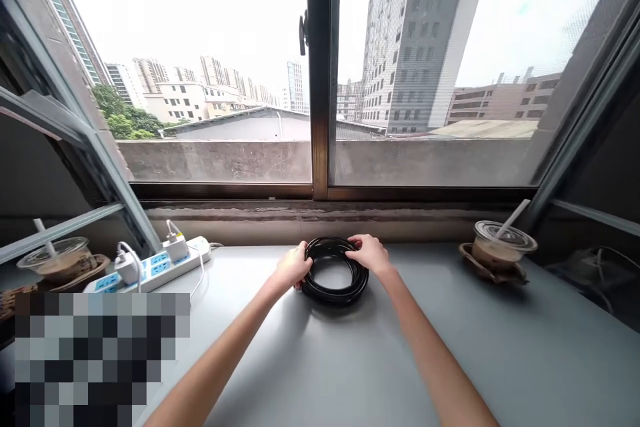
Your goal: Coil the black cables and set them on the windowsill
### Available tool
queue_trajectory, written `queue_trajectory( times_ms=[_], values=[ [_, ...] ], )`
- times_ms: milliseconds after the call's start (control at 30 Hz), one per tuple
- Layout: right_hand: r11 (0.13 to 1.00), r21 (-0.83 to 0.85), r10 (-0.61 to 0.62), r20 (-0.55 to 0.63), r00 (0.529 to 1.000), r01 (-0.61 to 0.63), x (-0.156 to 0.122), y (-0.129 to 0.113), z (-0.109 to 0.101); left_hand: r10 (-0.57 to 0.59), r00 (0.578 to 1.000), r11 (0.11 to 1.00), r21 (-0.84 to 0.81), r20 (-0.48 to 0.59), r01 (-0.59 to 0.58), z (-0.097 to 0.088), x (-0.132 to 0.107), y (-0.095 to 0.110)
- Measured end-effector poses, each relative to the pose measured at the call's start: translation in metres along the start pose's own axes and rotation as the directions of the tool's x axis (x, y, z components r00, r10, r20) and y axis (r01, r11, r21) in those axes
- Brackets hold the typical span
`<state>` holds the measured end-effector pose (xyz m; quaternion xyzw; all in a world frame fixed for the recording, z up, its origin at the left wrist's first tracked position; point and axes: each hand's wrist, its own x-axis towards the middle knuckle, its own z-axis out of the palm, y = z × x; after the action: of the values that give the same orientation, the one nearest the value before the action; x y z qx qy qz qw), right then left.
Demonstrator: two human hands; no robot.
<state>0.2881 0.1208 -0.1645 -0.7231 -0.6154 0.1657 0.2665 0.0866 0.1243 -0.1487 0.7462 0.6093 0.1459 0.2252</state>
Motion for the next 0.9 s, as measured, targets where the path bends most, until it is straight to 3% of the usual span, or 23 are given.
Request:
queue_trajectory(
  times_ms=[233,333,433,533,633,667,700,767,900],
  values=[
    [0.997,-0.064,-0.034,-0.065,0.997,0.030,-0.005,-0.003,0.000,0.065,0.982,0.988,0.151,-0.179,-0.038,-0.004,-0.013,0.015],
    [0.995,-0.067,-0.086,-0.108,0.991,0.079,-0.010,-0.007,-0.007,0.204,0.949,0.973,0.161,-0.242,-0.168,-0.010,-0.025,0.028],
    [0.991,-0.016,-0.137,-0.146,0.980,0.136,-0.018,-0.002,-0.013,0.398,0.883,0.916,0.153,-0.247,-0.371,-0.008,-0.043,0.047],
    [0.986,0.073,-0.132,-0.183,0.974,0.147,-0.032,0.022,-0.008,0.615,0.778,0.788,0.151,-0.131,-0.597,0.019,-0.066,0.062],
    [0.990,0.120,-0.044,-0.222,0.974,0.072,-0.044,0.053,0.010,0.725,0.630,0.602,0.189,0.277,-0.776,0.064,-0.085,0.060],
    [0.992,0.118,-0.027,-0.224,0.974,0.054,-0.046,0.061,0.016,0.733,0.557,0.526,0.195,0.391,-0.828,0.078,-0.088,0.056],
    [0.993,0.111,-0.024,-0.214,0.977,0.048,-0.048,0.067,0.021,0.734,0.510,0.469,0.209,0.448,-0.858,0.090,-0.089,0.052],
    [0.995,0.080,-0.042,-0.155,0.987,0.055,-0.048,0.074,0.027,0.739,0.492,0.445,0.214,0.460,-0.869,0.107,-0.088,0.046],
    [0.999,-0.007,-0.051,-0.058,0.997,0.051,-0.048,0.076,0.029,0.743,0.545,0.509,0.202,0.388,-0.837,0.117,-0.080,0.039]
  ],
)
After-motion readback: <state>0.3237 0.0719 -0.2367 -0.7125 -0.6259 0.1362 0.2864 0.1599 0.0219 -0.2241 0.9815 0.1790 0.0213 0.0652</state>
